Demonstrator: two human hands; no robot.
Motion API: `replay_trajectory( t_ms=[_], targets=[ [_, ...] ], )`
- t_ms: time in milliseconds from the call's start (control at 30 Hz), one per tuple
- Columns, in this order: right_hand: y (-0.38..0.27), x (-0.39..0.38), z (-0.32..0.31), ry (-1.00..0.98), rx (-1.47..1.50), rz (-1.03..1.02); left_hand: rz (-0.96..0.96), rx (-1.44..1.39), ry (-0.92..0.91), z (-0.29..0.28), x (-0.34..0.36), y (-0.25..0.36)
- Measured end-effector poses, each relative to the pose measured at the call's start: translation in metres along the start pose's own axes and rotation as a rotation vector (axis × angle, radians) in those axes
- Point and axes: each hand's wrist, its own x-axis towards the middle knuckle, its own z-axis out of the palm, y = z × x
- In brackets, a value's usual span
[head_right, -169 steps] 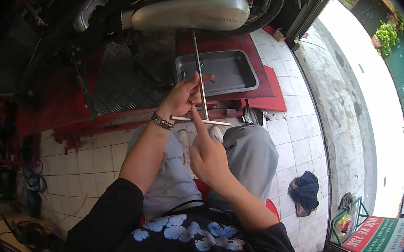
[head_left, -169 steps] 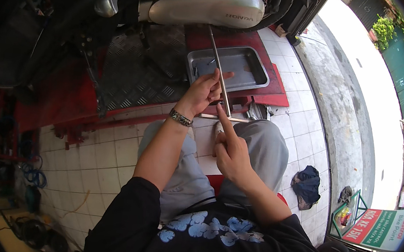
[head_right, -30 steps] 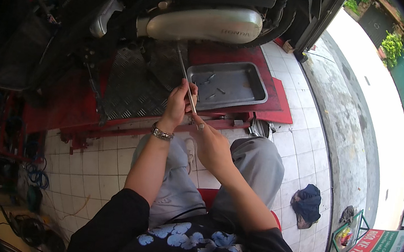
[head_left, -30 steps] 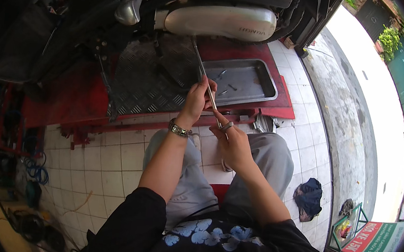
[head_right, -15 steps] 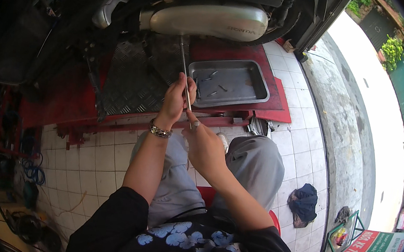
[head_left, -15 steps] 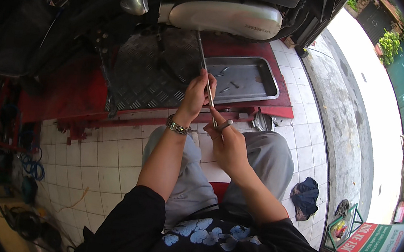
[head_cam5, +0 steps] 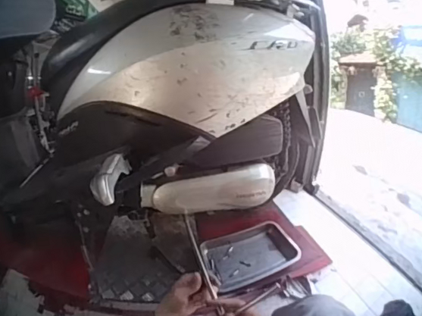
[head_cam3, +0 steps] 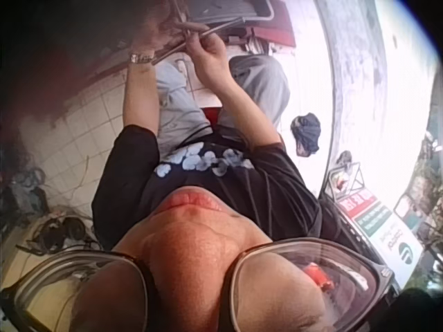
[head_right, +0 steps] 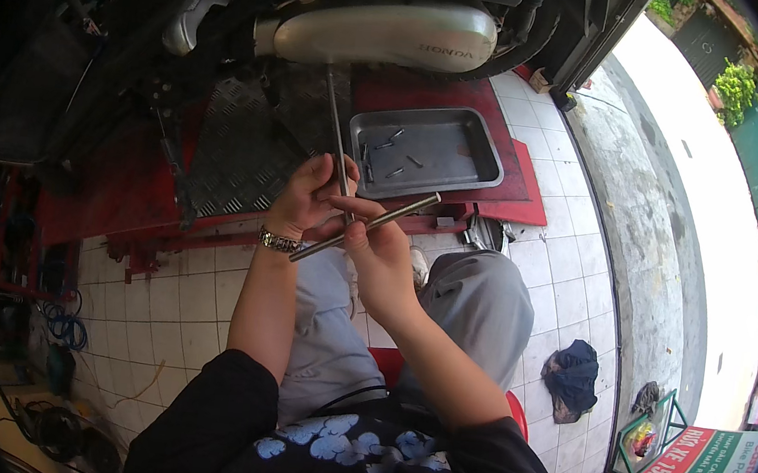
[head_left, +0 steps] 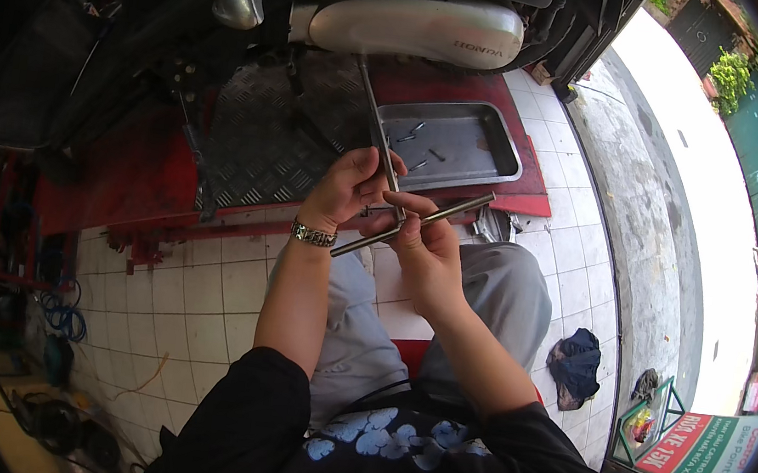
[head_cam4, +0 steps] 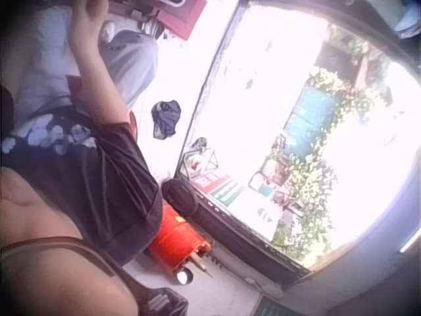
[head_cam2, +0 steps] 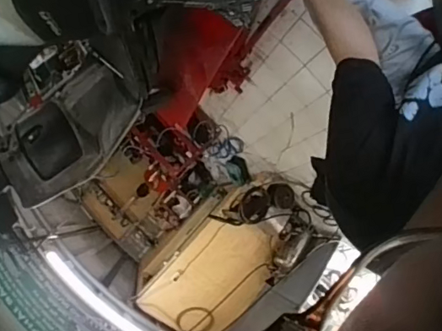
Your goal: The person unscrews bolts from a motorcycle using a T-handle wrench and places them into a metal tray.
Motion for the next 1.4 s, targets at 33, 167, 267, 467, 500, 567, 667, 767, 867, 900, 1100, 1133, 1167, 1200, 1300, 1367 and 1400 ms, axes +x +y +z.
replay_trajectory(
  t_ms=[33, 167, 267, 467, 500, 567, 667, 767, 867, 900, 1100, 1133, 1167, 1200, 1300, 1367, 1400],
  targets=[
    [0.005, 0.001, 0.006, 0.002, 0.141, 0.005, -0.003, -0.032, -0.013, -0.001, 0.000, -0.002],
    [0.019, 0.002, 0.010, 0.062, 0.203, -0.033, -0.011, -0.095, -0.022, 0.001, 0.003, -0.007],
    [0.018, 0.004, 0.007, 0.195, -0.020, -0.074, -0.022, -0.029, -0.020, 0.008, 0.006, -0.002],
    [-0.010, 0.005, 0.016, -0.044, -1.055, -0.224, -0.044, -0.008, -0.017, -0.011, -0.002, 0.001],
    [-0.012, 0.008, 0.017, -0.115, -1.143, -0.248, -0.061, -0.015, -0.026, -0.013, -0.004, 0.006],
    [-0.016, 0.010, 0.021, -0.211, -1.383, -0.245, -0.087, 0.067, 0.007, -0.014, -0.008, 0.012],
    [-0.020, 0.008, 0.024, -0.298, -1.627, -0.241, -0.130, 0.172, -0.020, -0.017, -0.014, 0.019],
    [-0.010, 0.003, 0.018, -0.269, -1.697, -0.291, -0.219, 0.287, -0.050, -0.014, -0.014, 0.022],
    [-0.006, -0.002, 0.014, -0.169, -1.640, -0.278, -0.220, 0.317, -0.054, -0.001, -0.013, 0.026],
    [-0.007, -0.002, 0.014, -0.139, -1.598, -0.284, -0.180, 0.279, -0.065, 0.000, -0.012, 0.023],
    [-0.031, 0.006, 0.019, -0.085, -1.429, -0.275, 0.016, 0.234, 0.061, -0.008, -0.009, 0.005],
    [-0.034, 0.007, 0.018, -0.087, -1.391, -0.267, 0.042, 0.331, 0.158, 0.004, -0.012, 0.008],
    [-0.036, 0.008, 0.015, -0.108, -1.358, -0.248, 0.070, 0.429, 0.256, 0.016, -0.015, 0.008],
    [-0.035, 0.010, 0.015, -0.138, -1.314, -0.239, 0.157, 0.391, 0.336, 0.021, -0.019, 0.005],
    [-0.040, 0.020, 0.011, -0.334, -1.238, -0.162, 0.336, 0.324, 0.526, 0.025, -0.032, -0.017],
    [-0.047, 0.031, 0.009, -0.466, -1.224, -0.086, 0.356, 0.336, 0.594, 0.028, -0.038, -0.026],
    [-0.052, 0.036, 0.008, -0.515, -1.224, -0.041, 0.277, 0.240, 0.500, 0.032, -0.050, -0.027]
  ],
)
